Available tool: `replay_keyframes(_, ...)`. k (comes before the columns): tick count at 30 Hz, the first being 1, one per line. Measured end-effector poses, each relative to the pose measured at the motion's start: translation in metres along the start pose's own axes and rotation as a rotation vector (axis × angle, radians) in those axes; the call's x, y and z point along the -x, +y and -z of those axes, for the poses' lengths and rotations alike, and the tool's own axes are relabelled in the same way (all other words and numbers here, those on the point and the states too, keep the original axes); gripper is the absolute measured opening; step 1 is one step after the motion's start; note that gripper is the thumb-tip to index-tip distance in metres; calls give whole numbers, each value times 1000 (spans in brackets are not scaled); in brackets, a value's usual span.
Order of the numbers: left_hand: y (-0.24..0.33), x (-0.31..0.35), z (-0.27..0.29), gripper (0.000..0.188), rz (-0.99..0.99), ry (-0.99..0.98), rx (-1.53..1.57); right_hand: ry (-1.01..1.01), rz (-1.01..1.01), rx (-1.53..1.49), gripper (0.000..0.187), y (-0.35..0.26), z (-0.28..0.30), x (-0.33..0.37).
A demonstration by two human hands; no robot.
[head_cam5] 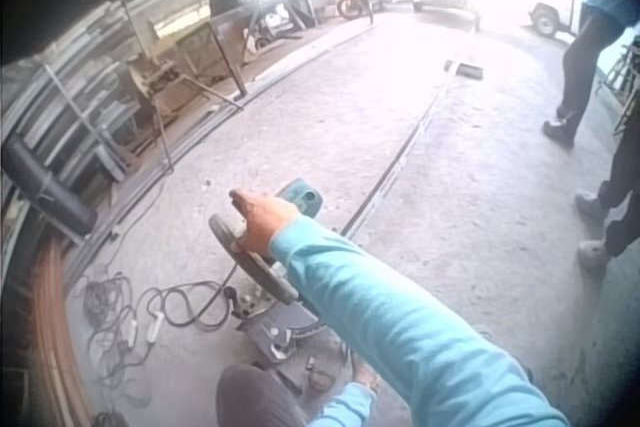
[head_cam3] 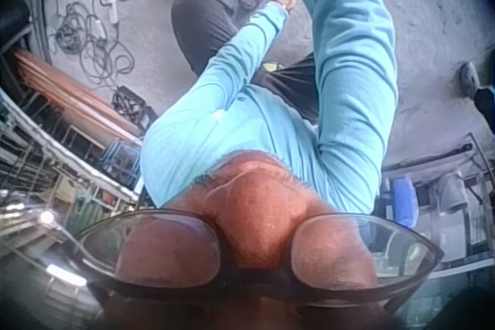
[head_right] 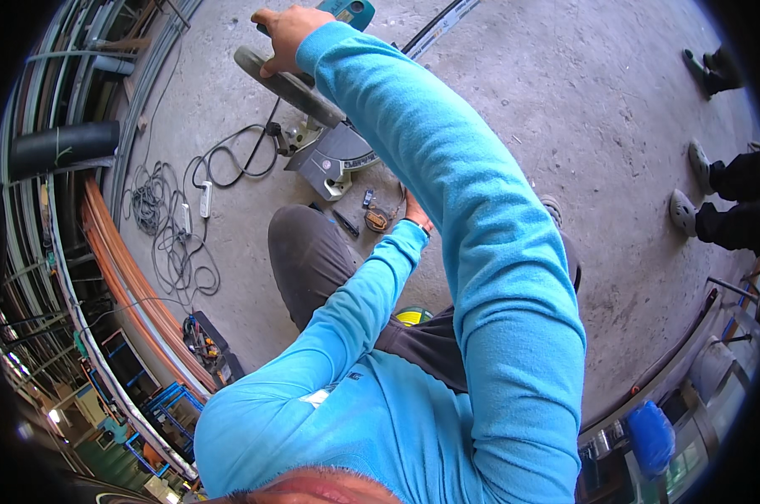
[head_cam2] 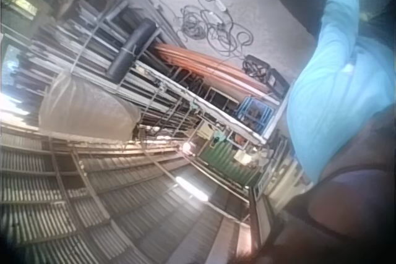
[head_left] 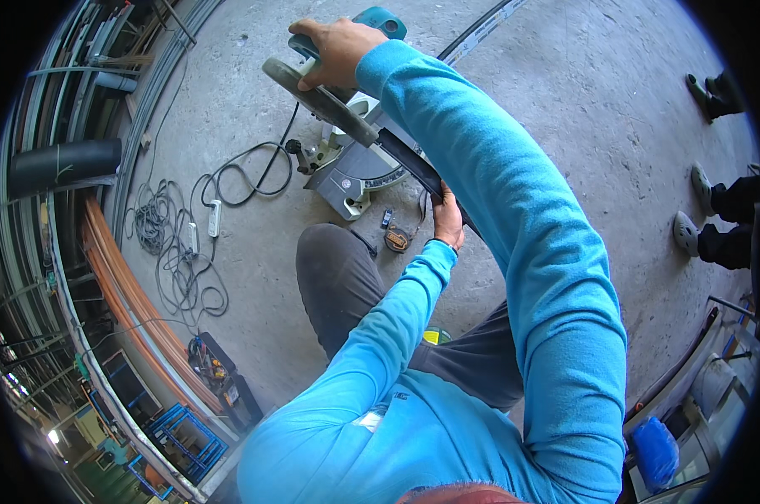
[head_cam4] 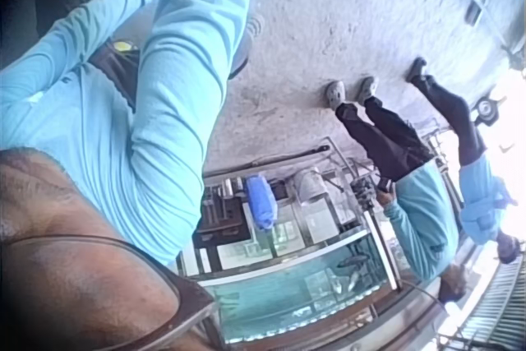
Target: Measuring, cutting, and assembling aluminum window frame components using a miter saw and manual assembly.
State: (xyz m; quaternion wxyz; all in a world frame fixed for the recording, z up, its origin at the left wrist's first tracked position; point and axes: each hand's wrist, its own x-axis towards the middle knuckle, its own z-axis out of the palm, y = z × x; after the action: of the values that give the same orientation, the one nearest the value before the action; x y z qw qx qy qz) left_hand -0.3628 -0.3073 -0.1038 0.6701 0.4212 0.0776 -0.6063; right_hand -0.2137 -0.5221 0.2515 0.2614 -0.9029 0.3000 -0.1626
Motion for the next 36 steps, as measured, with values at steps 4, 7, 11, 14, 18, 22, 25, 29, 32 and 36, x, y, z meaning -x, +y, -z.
replay_keyframes(4,-1,-1,1,77,-25,-35,-22,12,5,-5,89,0,0,3)
replay_keyframes(7,0,-2,1,77,-29,-37,-33,10,-5,-20,88,0,1,6)
replay_keyframes(11,-1,-1,2,78,3,-4,-40,5,-18,-31,87,-1,1,7)
replay_keyframes(14,-1,-1,1,79,-15,15,-80,-5,-34,15,90,-1,0,7)
replay_keyframes(18,0,2,-1,79,-22,-2,-63,0,-22,-24,88,1,-1,9)
replay_keyframes(22,2,6,-5,77,-28,38,-142,21,3,-30,87,3,-3,10)
replay_keyframes(25,4,8,-8,76,-34,16,-147,23,7,-34,87,5,-4,11)
replay_keyframes(29,5,11,-10,76,-45,12,-162,7,-17,-26,88,4,-4,13)
replay_keyframes(32,5,12,-11,76,-56,10,-176,-3,-21,-13,88,4,-2,16)
replay_keyframes(36,5,14,-11,75,-60,7,-183,-12,-29,-27,88,4,0,19)
